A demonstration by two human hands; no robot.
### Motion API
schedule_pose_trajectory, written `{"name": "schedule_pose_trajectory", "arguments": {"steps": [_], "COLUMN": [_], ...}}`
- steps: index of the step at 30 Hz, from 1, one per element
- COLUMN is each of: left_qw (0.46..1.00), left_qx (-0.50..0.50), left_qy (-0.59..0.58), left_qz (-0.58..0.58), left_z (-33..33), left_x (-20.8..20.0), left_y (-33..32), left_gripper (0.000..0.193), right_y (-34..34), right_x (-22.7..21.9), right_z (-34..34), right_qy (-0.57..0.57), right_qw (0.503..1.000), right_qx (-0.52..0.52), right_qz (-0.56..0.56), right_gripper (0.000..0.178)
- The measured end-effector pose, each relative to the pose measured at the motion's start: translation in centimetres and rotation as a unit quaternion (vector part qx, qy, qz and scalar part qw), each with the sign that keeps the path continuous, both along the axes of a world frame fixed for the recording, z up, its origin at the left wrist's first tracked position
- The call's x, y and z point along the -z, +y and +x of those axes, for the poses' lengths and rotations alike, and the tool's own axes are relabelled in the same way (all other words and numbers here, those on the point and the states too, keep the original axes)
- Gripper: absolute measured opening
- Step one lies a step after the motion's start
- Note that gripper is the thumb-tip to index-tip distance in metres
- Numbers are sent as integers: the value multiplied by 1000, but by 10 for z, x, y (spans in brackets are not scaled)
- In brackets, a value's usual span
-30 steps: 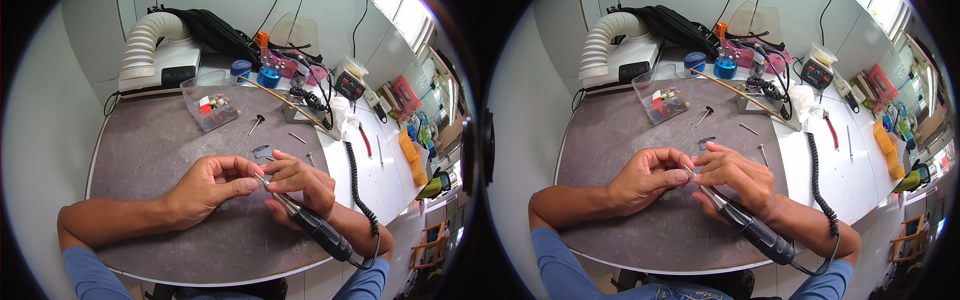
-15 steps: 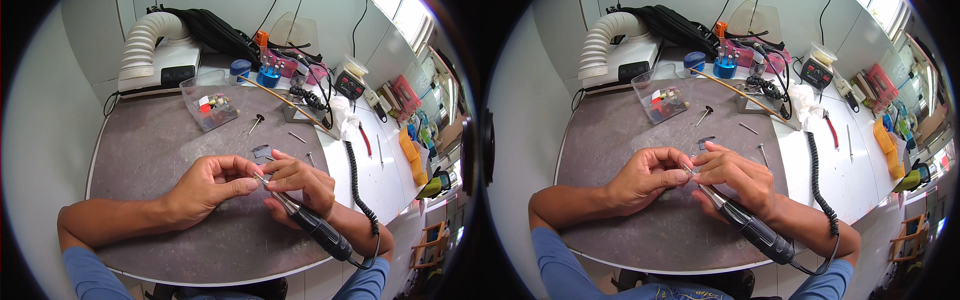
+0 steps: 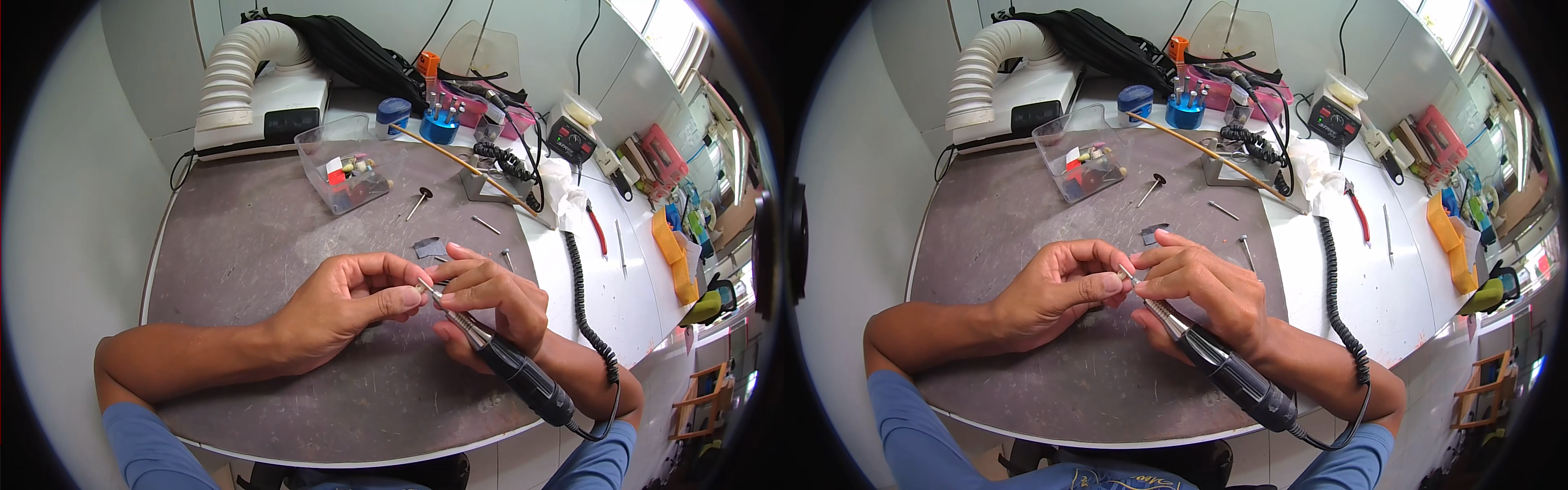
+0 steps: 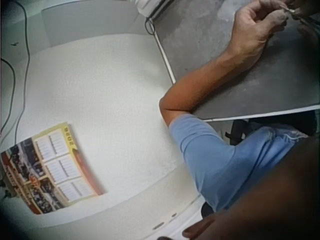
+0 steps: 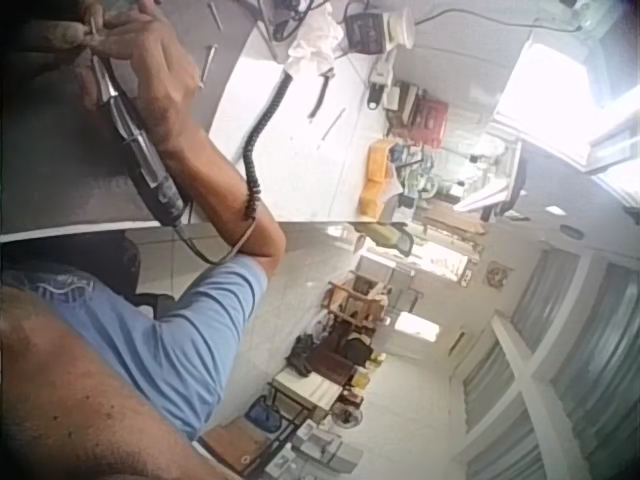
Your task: The person holds a small dental part and uses a rotary handpiece tool to polish its surface, moving the tool across different areas of the part.
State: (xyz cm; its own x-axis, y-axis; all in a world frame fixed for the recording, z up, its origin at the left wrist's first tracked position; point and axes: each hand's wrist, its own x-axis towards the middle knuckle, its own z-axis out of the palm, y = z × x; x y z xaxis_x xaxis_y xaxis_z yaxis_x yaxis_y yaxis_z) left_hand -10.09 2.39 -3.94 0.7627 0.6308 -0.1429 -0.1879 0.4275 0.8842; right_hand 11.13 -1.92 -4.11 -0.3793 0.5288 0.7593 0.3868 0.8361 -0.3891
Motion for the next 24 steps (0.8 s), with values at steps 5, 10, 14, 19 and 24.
{"name": "schedule_pose_trajectory", "arguments": {"steps": [5,10,14,19,24], "left_qw": [1000,1000,1000,1000,1000], "left_qx": [12,11,2,-2,-6], "left_qy": [-16,-15,-22,-18,-15], "left_qz": [6,15,19,11,15], "left_z": [-1,0,0,0,0], "left_x": [0,0,4,4,4], "left_y": [0,0,0,0,0], "left_gripper": [17,16,16,17,16], "right_y": [-1,-1,-2,-3,-2], "right_x": [-3,-2,-4,-5,-3], "right_z": [-1,-1,-1,-2,-1], "right_qy": [-18,-12,-24,-22,-15], "right_qw": [1000,1000,1000,1000,1000], "right_qx": [-7,-3,-9,2,8], "right_qz": [7,3,4,1,-1], "right_gripper": [23,23,23,23,23]}}
